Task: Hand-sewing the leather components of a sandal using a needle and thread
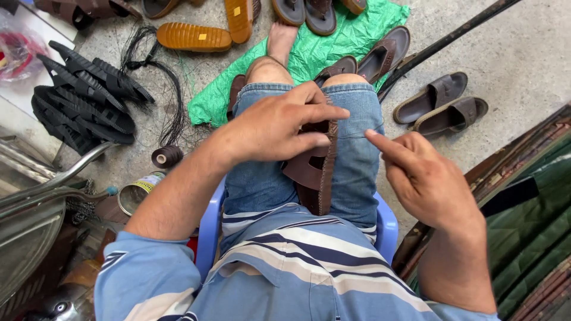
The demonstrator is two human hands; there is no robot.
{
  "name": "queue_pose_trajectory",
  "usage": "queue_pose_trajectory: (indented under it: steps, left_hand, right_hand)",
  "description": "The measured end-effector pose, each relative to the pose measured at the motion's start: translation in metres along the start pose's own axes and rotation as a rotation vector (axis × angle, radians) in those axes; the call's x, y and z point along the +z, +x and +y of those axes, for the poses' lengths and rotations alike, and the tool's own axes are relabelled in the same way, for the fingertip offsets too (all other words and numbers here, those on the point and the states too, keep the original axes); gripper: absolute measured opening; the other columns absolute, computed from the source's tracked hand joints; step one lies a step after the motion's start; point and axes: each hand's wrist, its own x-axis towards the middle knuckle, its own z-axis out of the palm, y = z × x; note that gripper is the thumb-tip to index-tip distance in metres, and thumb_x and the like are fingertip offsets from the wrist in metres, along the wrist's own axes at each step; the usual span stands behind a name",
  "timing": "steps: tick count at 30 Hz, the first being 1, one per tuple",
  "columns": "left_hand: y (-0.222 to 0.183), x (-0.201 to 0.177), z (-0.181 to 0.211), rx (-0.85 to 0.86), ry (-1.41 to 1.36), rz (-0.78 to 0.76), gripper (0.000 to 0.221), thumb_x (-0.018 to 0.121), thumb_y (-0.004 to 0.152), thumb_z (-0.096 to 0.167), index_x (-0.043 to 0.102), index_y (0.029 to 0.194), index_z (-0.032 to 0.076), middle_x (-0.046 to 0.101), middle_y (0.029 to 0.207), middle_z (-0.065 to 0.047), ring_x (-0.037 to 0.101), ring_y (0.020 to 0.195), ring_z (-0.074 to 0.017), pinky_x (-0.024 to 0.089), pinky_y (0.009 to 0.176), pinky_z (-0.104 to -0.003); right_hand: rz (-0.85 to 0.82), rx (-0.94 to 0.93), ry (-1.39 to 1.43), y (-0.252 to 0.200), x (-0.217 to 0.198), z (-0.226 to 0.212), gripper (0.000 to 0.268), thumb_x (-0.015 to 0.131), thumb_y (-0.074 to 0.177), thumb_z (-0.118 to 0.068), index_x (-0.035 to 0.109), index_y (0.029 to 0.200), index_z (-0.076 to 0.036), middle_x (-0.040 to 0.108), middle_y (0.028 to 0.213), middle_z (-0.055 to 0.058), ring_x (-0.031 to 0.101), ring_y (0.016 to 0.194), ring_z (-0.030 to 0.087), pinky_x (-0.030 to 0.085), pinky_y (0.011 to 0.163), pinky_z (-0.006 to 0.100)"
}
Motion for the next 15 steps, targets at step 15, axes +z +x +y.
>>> queue_pose_trajectory:
  steps: [15]
  left_hand:
    - [-0.015, 0.062, -0.005, -0.107, -0.111, 0.546, 0.013, 0.061, 0.082, 0.038, 0.065, 0.093, 0.032, 0.053, 0.086, 0.007, 0.064, 0.077, -0.0189, 0.053, 0.063, -0.034]
  right_hand:
    - [0.227, -0.104, 0.866, 0.045, 0.043, -0.007, 0.012, 0.060, 0.084, -0.026, 0.067, 0.084, -0.015, 0.063, 0.052, 0.000, 0.057, 0.042, 0.012, 0.045, 0.042, 0.023]
